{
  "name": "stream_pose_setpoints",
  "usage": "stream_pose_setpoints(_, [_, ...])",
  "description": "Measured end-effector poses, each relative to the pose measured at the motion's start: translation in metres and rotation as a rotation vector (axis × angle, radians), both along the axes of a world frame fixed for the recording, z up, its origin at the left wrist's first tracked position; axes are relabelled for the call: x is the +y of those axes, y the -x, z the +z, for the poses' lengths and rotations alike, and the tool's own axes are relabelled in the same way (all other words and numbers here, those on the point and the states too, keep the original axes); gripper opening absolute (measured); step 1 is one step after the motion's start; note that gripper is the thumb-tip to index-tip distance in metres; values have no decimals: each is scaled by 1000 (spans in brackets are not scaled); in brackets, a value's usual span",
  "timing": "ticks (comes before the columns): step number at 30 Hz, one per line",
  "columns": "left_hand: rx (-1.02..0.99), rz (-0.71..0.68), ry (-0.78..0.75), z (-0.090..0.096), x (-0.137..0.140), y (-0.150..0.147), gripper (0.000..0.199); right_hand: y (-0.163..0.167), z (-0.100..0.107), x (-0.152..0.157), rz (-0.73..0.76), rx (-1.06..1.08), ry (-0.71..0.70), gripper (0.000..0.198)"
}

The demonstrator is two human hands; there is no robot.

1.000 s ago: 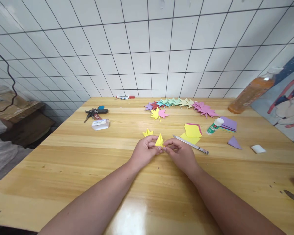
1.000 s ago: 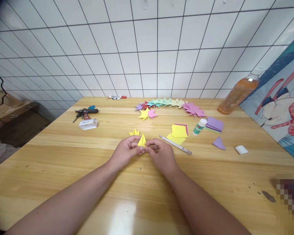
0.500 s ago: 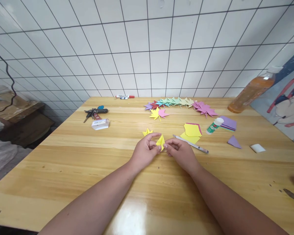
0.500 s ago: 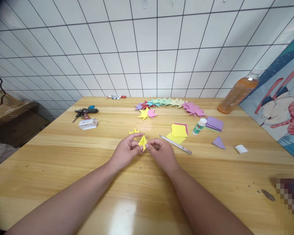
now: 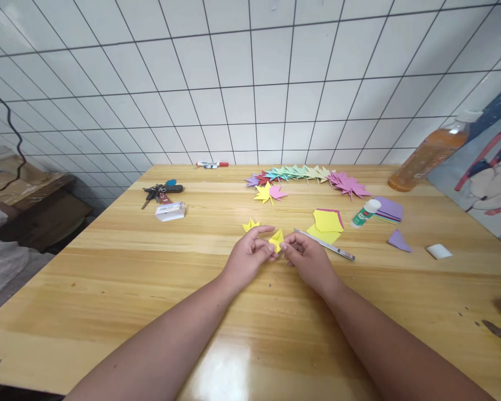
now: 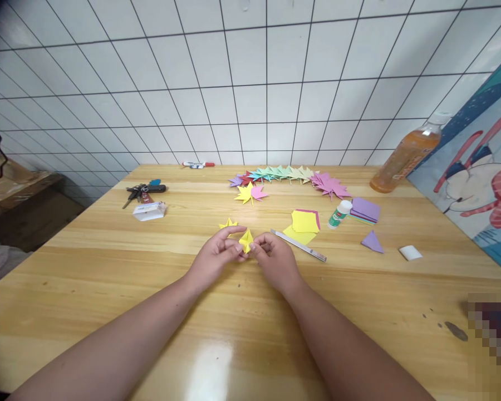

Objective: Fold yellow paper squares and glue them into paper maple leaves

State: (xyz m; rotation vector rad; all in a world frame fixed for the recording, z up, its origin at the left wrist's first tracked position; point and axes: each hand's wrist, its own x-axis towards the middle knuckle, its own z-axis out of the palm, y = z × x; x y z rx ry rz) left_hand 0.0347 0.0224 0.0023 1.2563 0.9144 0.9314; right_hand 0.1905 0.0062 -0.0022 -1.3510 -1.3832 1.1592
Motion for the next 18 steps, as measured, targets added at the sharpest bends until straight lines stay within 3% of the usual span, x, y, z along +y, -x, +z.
stream_pose_setpoints(11, [20,44,-1,-3,1,-1,52,0,3,0,-58,100,15,25])
stream_pose_setpoints(15, [-38,-1,43,1,0,0,55,1,3,0,-62,95,-3,25])
stream_pose_setpoints(18, [-5,-30,100,2,0,-1,44,1,2,0,-50,70,-22,24])
